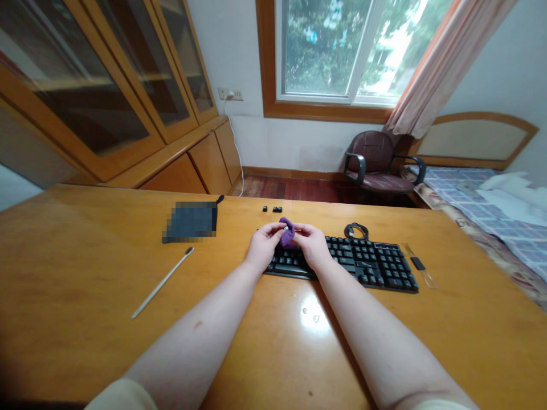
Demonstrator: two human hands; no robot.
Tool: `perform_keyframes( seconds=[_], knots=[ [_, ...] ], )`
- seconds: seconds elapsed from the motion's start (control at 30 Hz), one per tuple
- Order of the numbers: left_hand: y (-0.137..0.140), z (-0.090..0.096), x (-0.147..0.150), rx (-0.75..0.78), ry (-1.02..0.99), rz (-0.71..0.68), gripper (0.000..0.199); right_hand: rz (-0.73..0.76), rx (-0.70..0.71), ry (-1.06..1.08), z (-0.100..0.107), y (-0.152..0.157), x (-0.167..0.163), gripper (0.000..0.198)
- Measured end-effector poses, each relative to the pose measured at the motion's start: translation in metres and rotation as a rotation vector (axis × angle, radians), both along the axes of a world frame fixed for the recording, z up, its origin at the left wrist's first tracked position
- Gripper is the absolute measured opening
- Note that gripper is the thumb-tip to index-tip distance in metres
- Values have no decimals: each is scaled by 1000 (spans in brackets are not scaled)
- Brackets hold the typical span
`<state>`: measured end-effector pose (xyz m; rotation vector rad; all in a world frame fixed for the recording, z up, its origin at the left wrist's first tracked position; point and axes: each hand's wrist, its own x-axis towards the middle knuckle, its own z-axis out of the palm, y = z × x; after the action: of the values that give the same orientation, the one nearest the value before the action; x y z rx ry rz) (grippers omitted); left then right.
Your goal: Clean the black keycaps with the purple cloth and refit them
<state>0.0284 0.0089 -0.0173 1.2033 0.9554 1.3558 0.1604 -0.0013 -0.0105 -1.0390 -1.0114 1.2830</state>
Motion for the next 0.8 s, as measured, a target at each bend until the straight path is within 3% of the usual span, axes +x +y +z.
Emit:
perform_keyframes(
  seconds=[0.27, 0.4, 0.53, 0.8],
  knots=[
    [-2, 5, -1, -46, 6, 24, 19, -105, 121, -163, 3, -3, 3, 16],
    [-2, 3, -1, -67, -4, 45, 18, -104, 74, -118, 3, -3, 2, 17],
    [0, -1, -1, -61, -3, 40, 19, -53, 115, -148, 4, -3, 1, 22],
    [-1, 1, -1, -69, -16, 4, 23, -176, 135, -197, 6, -4, 1, 11]
  ],
)
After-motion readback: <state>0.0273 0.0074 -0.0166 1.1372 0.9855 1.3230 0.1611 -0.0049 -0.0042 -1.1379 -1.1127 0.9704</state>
